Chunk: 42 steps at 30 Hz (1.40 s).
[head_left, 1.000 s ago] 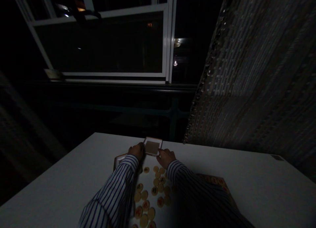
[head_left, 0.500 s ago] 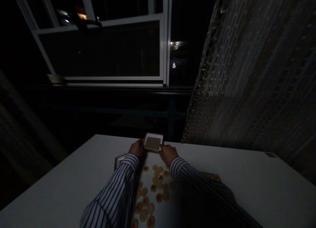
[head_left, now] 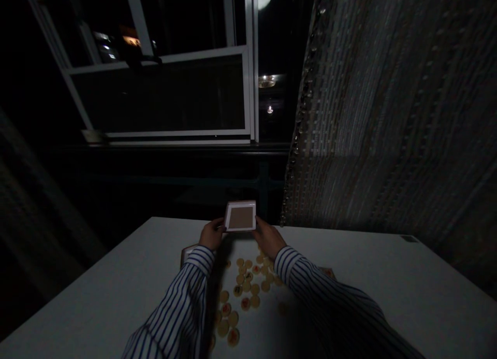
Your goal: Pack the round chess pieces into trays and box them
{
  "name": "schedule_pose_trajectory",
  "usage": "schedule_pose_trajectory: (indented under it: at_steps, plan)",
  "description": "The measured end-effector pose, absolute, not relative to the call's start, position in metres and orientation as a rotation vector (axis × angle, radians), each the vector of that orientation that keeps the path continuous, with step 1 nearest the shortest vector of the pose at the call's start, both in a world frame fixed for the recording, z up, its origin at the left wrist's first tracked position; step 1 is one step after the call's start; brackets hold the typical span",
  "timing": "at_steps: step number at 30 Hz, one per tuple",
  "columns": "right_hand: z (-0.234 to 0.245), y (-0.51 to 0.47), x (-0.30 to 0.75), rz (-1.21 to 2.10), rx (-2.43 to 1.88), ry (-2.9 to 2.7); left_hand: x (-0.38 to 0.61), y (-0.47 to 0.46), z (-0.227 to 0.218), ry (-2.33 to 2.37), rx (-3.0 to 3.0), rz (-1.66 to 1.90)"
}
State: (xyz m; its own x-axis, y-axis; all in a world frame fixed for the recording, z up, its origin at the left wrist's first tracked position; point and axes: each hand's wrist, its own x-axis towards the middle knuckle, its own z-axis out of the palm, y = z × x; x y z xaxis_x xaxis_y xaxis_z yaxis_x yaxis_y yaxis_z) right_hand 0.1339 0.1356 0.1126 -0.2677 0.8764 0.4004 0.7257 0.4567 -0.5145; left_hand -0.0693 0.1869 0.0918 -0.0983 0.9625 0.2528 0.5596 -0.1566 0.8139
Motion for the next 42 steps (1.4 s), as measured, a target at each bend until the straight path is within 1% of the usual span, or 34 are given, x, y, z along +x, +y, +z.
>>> schedule_pose_trajectory:
  at_steps: [9,16,27,33,38,42]
  plan:
    - [0.116,0.124,0.153,0.641,-1.158,-1.803,-0.054,0.161,0.101,1.399,1.571,1.358]
    - [0.121,0.105,0.168,0.715,-1.096,-1.695,-0.041,0.141,0.108,1.206,1.381,1.388]
    - [0.129,0.072,0.196,0.709,-1.049,-1.644,-0.014,0.115,0.110,0.990,1.249,1.445]
    - [0.127,0.054,0.213,0.777,-1.022,-1.594,0.006,0.096,0.113,0.979,1.222,1.422]
    - [0.124,0.040,0.227,0.810,-1.073,-1.536,0.020,0.087,0.110,0.940,1.218,1.392]
    - [0.119,0.028,0.235,0.844,-1.026,-1.490,0.031,0.078,0.107,0.909,1.267,1.358]
